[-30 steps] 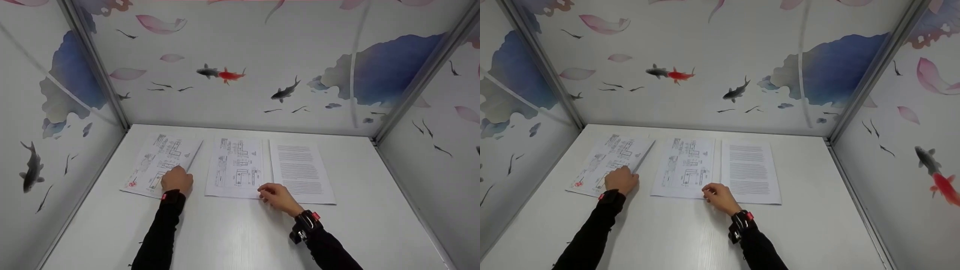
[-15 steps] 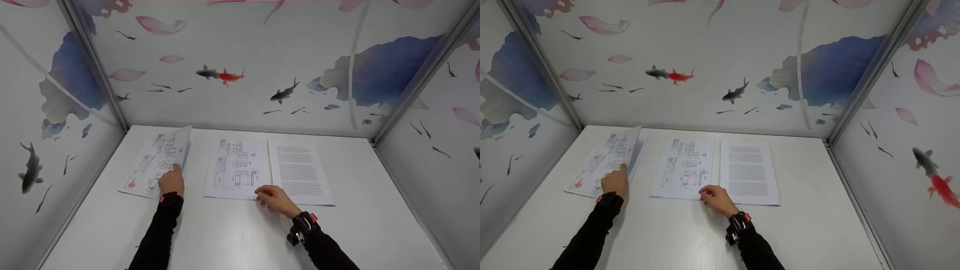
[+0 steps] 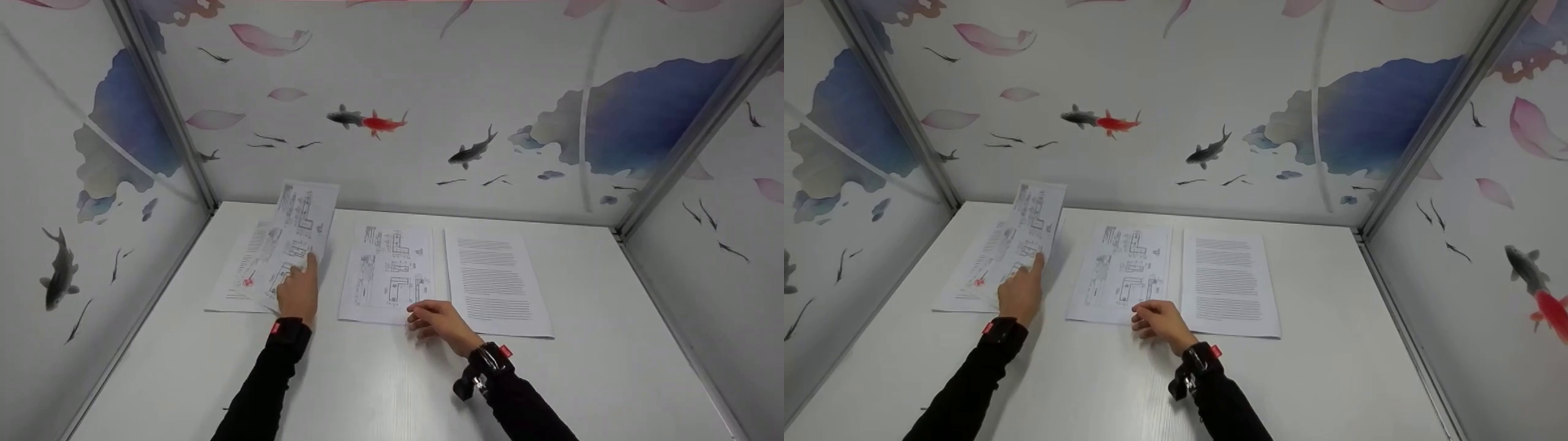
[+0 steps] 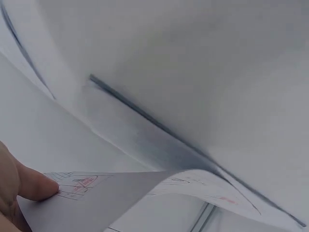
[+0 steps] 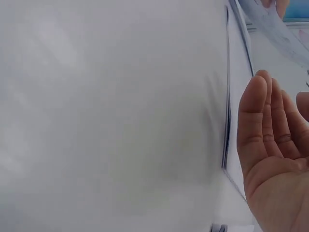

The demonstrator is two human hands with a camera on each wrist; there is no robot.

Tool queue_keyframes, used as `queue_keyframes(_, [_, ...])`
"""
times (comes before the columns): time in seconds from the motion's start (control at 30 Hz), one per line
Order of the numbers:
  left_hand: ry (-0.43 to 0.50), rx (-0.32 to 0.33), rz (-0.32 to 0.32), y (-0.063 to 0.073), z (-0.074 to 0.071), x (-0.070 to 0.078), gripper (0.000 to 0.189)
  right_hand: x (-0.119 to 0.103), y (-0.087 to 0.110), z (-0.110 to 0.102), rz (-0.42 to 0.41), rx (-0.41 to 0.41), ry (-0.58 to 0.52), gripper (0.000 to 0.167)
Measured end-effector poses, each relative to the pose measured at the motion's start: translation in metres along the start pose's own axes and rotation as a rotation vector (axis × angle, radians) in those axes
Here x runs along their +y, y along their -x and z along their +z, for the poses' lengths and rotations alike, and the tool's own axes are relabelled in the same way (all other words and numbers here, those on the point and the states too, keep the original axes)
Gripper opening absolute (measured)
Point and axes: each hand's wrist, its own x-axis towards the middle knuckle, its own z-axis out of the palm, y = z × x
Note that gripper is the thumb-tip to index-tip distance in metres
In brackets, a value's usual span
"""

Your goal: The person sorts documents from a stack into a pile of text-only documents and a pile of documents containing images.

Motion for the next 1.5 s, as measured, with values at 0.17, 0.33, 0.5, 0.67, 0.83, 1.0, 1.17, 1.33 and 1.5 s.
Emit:
queue_keyframes(0.17, [0.035, 0.066, 0.087, 0.003, -0.007, 0.027, 0.054, -0.007, -0.006, 0.008, -0.002, -0.003, -0.106, 0.046])
queue_keyframes(0.33, [0.044, 0.127, 0.201, 0.011, -0.017, 0.063, 0.055, -0.016, -0.012, 0.017, -0.052, -0.010, -0.159, 0.057])
queue_keyframes(0.5, [0.058, 0.165, 0.316, 0.020, -0.022, 0.096, 0.057, -0.030, -0.015, 0.022, -0.121, -0.007, -0.181, 0.067])
queue_keyframes(0.67, [0.053, 0.218, 0.422, 0.029, -0.023, 0.121, 0.056, -0.043, -0.014, 0.022, -0.206, 0.023, -0.213, 0.071])
queue_keyframes(0.83, [0.077, 0.238, 0.531, 0.033, -0.021, 0.136, 0.046, -0.051, -0.010, 0.020, -0.215, 0.113, -0.333, 0.049])
queue_keyframes(1.0, [0.163, 0.169, 0.594, 0.035, -0.018, 0.138, 0.057, -0.055, -0.007, 0.013, -0.177, 0.233, -0.455, 0.036])
queue_keyframes(1.17, [0.268, 0.106, 0.650, 0.034, -0.019, 0.134, 0.053, -0.054, -0.006, -0.003, -0.150, 0.304, -0.417, 0.032])
queue_keyframes(1.33, [0.342, 0.048, 0.573, 0.028, -0.022, 0.125, 0.053, -0.055, -0.006, -0.020, -0.135, 0.327, -0.403, 0.030])
queue_keyframes(1.5, [0.442, 0.096, 0.362, 0.015, -0.023, 0.109, 0.036, -0.054, -0.003, -0.037, -0.139, 0.288, -0.380, 0.034])
